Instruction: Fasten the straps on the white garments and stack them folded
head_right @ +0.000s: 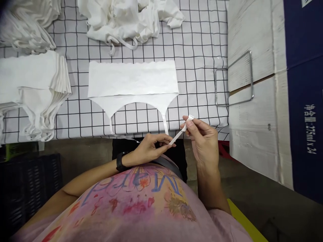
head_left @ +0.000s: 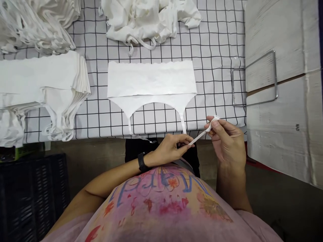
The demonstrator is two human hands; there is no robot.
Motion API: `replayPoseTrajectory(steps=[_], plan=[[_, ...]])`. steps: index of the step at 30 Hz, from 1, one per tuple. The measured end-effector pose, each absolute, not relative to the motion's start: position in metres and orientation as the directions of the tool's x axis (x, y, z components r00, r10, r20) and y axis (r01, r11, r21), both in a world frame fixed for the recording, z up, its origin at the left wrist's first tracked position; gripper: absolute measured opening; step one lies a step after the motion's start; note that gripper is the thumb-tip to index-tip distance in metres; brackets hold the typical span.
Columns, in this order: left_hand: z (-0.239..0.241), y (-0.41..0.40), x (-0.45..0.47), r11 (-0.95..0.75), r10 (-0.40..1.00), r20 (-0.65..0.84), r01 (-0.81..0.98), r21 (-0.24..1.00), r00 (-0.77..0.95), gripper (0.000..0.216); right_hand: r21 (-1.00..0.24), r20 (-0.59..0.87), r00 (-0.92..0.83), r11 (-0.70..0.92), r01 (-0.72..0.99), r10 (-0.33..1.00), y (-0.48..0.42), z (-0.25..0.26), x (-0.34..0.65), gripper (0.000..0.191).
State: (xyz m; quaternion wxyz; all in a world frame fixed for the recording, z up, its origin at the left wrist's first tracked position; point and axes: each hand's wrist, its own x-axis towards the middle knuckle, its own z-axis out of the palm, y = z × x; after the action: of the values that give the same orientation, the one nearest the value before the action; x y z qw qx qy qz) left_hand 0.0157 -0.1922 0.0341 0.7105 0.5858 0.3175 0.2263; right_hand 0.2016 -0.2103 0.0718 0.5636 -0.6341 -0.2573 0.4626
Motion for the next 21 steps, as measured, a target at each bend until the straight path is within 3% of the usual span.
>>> replayPoseTrajectory(steps=[3,6,9,12,17,21], plan=[[0.032,-0.197,0.013,0.028,0.751,-0.076,0.084,0.996,0.655,0.020,-0.967,-0.251,0.451,-0.197,-0.164,0.857,-0.205,0.073,0.201,0.009],[0.033,-0.195,0.004,-0.236,0.810,0.138,0.101,0.967,0.570,0.030,-0.974,-0.225,0.428,-0.199,-0.104,0.876,-0.201,0.071,0.199,0.010],[0.037,-0.180,-0.009,-0.443,0.815,0.337,0.132,0.887,0.472,0.024,-0.976,-0.214,0.381,-0.207,-0.060,0.900,-0.198,0.071,0.194,0.011],[0.041,-0.151,-0.024,-0.597,0.783,0.451,0.315,0.738,0.429,0.019,-0.976,-0.214,0.362,-0.210,-0.050,0.907,-0.196,0.070,0.189,0.012],[0.042,-0.096,-0.037,-0.672,0.741,0.445,0.540,0.507,0.504,0.019,-0.970,-0.242,0.308,-0.232,-0.069,0.920,-0.187,0.066,0.183,0.014],[0.042,-0.061,-0.032,-0.729,0.681,0.308,0.575,0.372,0.664,0.021,-0.962,-0.269,0.244,-0.272,-0.019,0.932,-0.173,0.063,0.173,0.020]])
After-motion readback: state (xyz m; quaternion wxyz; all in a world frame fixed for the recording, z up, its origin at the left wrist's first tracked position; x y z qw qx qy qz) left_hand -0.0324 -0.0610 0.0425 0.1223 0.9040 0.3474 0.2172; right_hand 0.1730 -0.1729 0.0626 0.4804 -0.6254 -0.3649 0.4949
